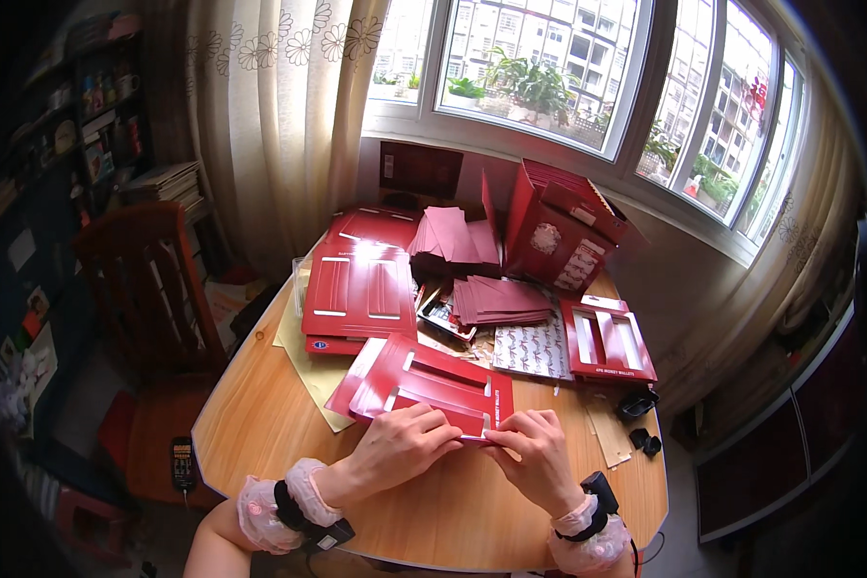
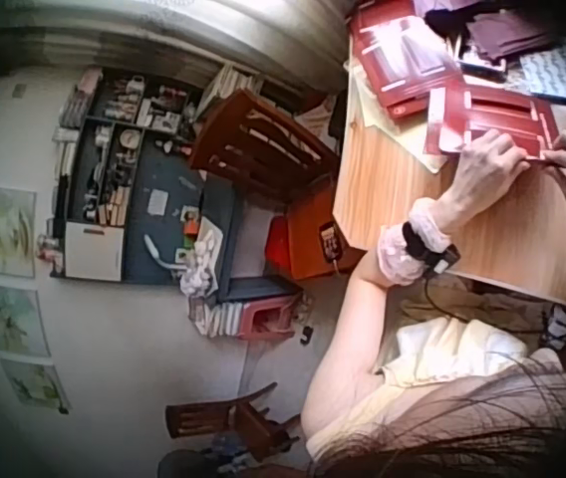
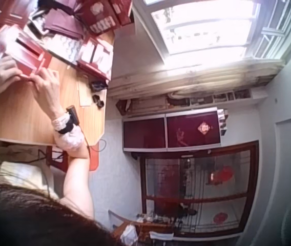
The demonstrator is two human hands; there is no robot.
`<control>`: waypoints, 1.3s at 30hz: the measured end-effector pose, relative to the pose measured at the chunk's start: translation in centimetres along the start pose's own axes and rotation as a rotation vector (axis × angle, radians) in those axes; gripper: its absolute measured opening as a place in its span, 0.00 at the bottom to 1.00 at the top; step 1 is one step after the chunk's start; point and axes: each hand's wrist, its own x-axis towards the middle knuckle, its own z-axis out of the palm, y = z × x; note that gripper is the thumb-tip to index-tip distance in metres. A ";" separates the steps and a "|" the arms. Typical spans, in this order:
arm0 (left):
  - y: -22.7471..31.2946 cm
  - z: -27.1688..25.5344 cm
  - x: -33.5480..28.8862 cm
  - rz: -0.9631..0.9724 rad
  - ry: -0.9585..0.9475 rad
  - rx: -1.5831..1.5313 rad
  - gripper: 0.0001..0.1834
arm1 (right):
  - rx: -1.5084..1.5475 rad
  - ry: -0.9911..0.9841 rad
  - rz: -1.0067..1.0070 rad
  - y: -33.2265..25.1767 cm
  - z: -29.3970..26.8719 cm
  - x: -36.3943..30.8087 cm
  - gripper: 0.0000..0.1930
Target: The person folds a red cardboard box by hand, tucking in the side flaps and pressing on the pre-scored edges to assemble the packaging.
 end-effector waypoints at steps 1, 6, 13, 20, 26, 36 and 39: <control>0.1 -0.1 0.1 0.000 0.000 0.000 0.08 | -0.020 0.031 -0.018 -0.1 0.1 -0.1 0.09; 0.1 -0.3 0.2 0.034 0.122 -0.002 0.08 | -0.087 0.129 -0.067 -1.0 -0.3 0.3 0.08; 0.4 0.3 0.2 0.051 0.136 -0.030 0.07 | -0.135 0.085 -0.126 -1.8 0.1 0.3 0.09; 0.3 0.6 0.0 0.045 0.119 -0.054 0.07 | -0.222 0.047 -0.223 -1.9 0.4 0.5 0.10; -0.4 -0.3 -0.1 0.010 0.057 -0.005 0.12 | -0.260 0.042 -0.199 -1.3 -0.1 0.2 0.10; 0.0 0.0 -0.4 -0.002 0.050 0.012 0.11 | -0.152 0.038 -0.112 -2.1 0.2 0.6 0.09; 0.5 0.2 -0.6 -0.035 -0.013 -0.023 0.13 | -0.166 -0.003 -0.152 -1.9 1.2 0.1 0.10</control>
